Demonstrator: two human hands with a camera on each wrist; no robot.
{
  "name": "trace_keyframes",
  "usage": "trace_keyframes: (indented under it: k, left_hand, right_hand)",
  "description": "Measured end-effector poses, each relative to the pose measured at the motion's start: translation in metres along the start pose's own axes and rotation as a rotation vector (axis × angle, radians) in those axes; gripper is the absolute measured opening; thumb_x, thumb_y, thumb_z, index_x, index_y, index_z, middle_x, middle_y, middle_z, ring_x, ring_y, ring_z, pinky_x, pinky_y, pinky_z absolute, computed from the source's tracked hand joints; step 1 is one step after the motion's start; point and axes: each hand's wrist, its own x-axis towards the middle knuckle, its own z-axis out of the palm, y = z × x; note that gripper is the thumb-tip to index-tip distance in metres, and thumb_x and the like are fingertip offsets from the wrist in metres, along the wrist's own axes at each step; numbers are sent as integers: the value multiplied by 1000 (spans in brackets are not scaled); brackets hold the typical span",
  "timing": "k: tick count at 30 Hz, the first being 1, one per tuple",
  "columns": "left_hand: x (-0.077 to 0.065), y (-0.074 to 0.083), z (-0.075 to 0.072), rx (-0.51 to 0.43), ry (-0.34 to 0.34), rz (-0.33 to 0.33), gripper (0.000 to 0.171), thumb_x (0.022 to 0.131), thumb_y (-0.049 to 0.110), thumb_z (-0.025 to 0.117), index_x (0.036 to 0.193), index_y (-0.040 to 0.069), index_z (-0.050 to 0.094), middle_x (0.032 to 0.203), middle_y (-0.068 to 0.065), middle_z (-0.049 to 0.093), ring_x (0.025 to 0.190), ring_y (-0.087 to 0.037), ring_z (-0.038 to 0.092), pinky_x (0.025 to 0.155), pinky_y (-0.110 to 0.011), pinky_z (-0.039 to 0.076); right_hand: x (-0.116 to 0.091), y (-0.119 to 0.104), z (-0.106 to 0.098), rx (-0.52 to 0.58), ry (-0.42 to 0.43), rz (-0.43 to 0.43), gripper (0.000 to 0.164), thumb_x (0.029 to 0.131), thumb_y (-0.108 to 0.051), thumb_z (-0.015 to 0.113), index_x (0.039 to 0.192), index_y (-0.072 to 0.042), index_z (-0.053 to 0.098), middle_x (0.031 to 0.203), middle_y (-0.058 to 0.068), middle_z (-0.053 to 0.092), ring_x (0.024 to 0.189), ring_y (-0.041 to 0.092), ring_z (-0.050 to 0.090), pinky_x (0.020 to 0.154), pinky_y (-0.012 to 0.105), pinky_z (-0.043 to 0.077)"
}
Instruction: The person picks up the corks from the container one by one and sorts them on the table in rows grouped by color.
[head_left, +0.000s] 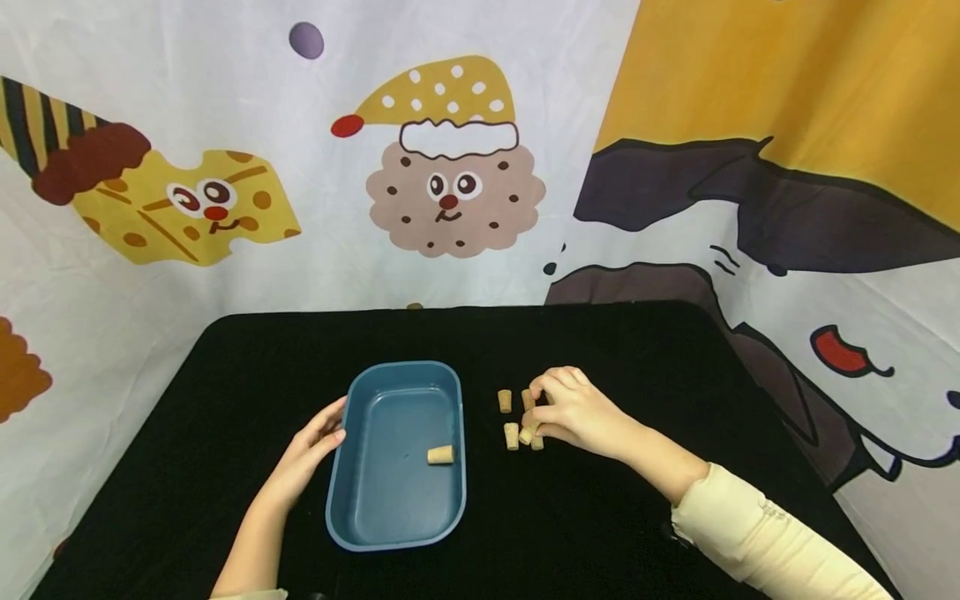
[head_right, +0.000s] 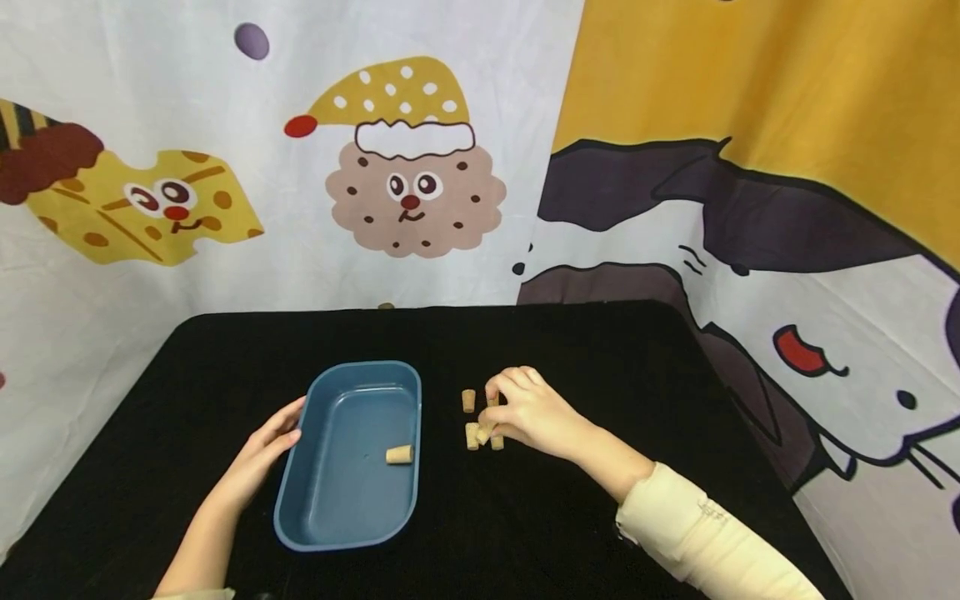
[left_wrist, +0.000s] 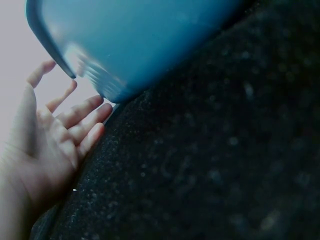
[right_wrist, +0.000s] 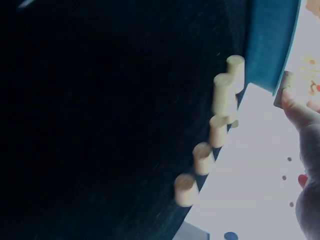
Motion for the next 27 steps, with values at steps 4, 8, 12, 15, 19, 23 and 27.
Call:
trace_keyframes:
  k: [4, 8, 12, 15, 19, 23, 27]
  left_hand:
    - [0, 0, 0, -4, -1, 3, 49, 101, 18, 46, 148, 10, 33, 145, -18, 40, 119, -5, 49, 93, -24, 42]
    - [0, 0, 0, 3, 1, 6, 49, 101, 17, 46, 148, 10, 34, 144, -18, 41, 119, -6, 49, 93, -25, 42]
    - [0, 0, 1, 2, 10, -3, 49, 101, 17, 47, 148, 10, 34, 144, -18, 41, 119, -6, 49, 93, -26, 42]
    - [0, 1, 1, 5, 13, -16, 50, 101, 19, 47, 148, 12, 34, 144, -16, 41, 119, -6, 49, 93, -27, 42]
    - [0, 1, 1, 19, 10, -15, 51, 101, 20, 47, 149, 12, 33, 144, -16, 41, 118, -7, 49, 93, -28, 42]
    - [0, 0, 0, 18, 11, -10, 50, 101, 19, 47, 149, 12, 33, 143, -16, 42, 118, -7, 50, 93, -28, 42]
    - [1, 0, 0, 13, 9, -11, 50, 101, 19, 47, 149, 12, 33, 143, -16, 42, 118, -8, 50, 93, -28, 43]
  right_hand:
    - [-10, 9, -2, -21, -13, -13, 16, 79, -28, 77, 92, -26, 67, 113, 1, 51, 110, 23, 44, 95, 44, 36]
    - [-18, 16, -2, -7, -14, -27, 18, 78, -26, 78, 93, -27, 68, 110, 0, 52, 108, 22, 45, 94, 43, 37]
    - [-25, 23, 0, 11, -33, -54, 20, 78, -25, 78, 95, -27, 68, 109, 2, 54, 108, 21, 46, 92, 42, 37]
    - [-28, 27, 2, 4, -62, -74, 22, 77, -25, 78, 96, -28, 68, 110, 2, 55, 108, 20, 46, 92, 40, 36]
    - [-31, 32, 3, -15, -92, -94, 24, 75, -25, 79, 97, -27, 69, 110, 3, 57, 109, 19, 46, 94, 39, 34]
    - [-33, 36, 7, -13, -117, -123, 26, 74, -24, 80, 97, -27, 69, 111, 3, 58, 109, 19, 47, 94, 40, 36]
    - [-34, 39, 10, -17, -144, -152, 26, 73, -25, 80, 97, -28, 69, 111, 2, 57, 109, 20, 48, 93, 42, 38]
